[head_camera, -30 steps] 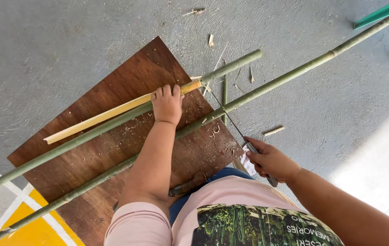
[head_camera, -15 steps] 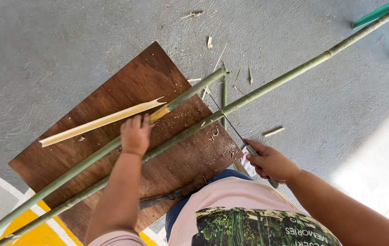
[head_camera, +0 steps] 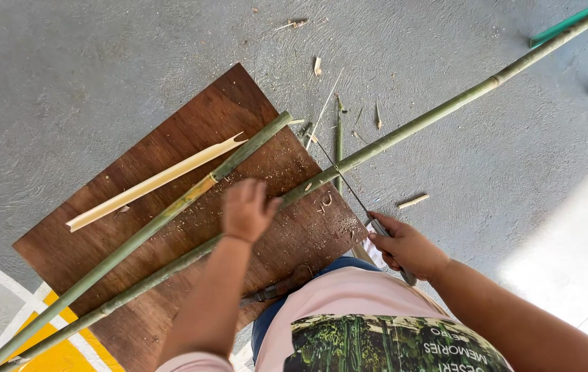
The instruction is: Shaving and trimming bamboo stalks using a knife and a hand saw.
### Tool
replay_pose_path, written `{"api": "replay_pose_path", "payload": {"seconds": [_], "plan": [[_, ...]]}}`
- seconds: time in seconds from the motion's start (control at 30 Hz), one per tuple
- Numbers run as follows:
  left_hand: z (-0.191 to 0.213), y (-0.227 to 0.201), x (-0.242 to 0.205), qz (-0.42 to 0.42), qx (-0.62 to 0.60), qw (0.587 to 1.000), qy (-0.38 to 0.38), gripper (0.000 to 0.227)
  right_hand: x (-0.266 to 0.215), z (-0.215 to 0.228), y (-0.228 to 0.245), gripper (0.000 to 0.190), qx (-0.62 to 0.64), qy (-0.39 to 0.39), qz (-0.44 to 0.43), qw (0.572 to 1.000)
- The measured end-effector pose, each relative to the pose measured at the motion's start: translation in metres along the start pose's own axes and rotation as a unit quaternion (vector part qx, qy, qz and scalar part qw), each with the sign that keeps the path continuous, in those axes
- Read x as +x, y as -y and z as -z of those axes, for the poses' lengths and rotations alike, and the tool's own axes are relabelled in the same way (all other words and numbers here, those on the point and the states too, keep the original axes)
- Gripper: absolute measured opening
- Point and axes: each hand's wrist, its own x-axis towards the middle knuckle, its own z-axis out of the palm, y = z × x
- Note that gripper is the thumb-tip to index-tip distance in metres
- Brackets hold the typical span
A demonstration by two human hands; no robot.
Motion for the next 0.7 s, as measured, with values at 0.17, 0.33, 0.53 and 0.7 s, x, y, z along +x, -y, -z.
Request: {"api": "replay_pose_path", "payload": {"seconds": [0.17,0.33,0.53,0.7], "plan": [[-0.021,-0.063,0.043,-0.031,-0.057,0.996,0.069,0.056,-0.006,0.0,0.017,0.061,-0.193,-0.1,0.161,0.963],[-0.025,-0.063,0.04,-0.023,-0.06,0.997,0.031,0.044,0.009,0.016,-0.009,0.065,-0.125,-0.108,0.137,0.977],[-0.031,-0.059,0.044,-0.066,-0.071,0.995,0.022,0.032,0.021,0.023,-0.036,0.059,-0.239,-0.113,0.22,0.939],[-0.029,-0.051,0.052,-0.042,-0.104,0.991,0.076,0.034,0.041,0.028,-0.046,0.053,-0.271,-0.122,0.235,0.925]]}}
